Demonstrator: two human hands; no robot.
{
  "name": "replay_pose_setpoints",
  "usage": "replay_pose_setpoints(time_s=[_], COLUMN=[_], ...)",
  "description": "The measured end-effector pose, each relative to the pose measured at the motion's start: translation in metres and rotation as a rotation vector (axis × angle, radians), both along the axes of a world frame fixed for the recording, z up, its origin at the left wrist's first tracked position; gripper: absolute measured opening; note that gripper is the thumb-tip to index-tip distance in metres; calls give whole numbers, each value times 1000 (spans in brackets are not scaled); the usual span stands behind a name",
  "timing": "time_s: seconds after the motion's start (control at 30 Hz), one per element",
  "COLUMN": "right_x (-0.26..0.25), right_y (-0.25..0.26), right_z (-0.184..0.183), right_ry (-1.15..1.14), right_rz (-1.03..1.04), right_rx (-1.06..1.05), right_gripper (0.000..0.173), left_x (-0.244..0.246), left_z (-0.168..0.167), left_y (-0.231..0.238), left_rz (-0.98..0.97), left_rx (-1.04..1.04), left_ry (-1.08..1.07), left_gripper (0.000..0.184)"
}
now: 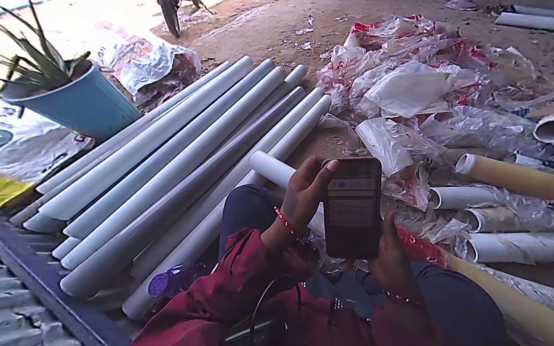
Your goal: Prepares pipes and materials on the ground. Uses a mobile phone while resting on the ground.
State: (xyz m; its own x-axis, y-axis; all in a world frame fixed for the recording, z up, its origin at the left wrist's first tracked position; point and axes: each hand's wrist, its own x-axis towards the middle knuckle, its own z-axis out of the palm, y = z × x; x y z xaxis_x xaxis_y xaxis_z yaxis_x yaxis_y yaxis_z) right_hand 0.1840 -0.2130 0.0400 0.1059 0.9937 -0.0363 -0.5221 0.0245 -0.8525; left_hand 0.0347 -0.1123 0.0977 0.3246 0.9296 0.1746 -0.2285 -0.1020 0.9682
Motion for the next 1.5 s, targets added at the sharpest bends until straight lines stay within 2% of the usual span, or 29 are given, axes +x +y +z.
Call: replay_pose_setpoints(time_s=[0.1,0.3,0.5,0.8,0.93,1.13,1.23,1.3,1.37,1.5], right_x=[-1,-1,0,1,2,-10,-7,-5,-3,-4], right_y=[0,2,2,1,2,7,8,9,9,10], right_z=[-1,-1,-3,-2,-3,1,-6,-13,-15,-11], right_ry=[-11,59,82,113,92,-205,-248,-203,-320,-649], right_rz=[-5,3,16,-57,-44,-230,-286,-327,-369,-448], right_rx=[-13,-15,1,-19,-26,-28,-1,46,113,149], right_gripper=[55,52,51,35,45,40,31,43,55,51], left_x=[-2,-6,-5,-8,-9,-5,-3,-2,-1,3], left_z=[-2,-3,-5,-16,-20,-21,-18,-17,-18,-22], left_y=[3,3,2,5,7,1,1,0,-1,-4], left_rz=[17,-116,-120,-271,-290,-270,-261,-223,-191,-161], left_rx=[8,4,-2,-39,-45,-49,-71,-111,-131,-132], left_ry=[43,15,3,-116,-136,-156,-169,-184,-201,-210], left_gripper=[26,39,45,55,58,54,49,46,42,39])
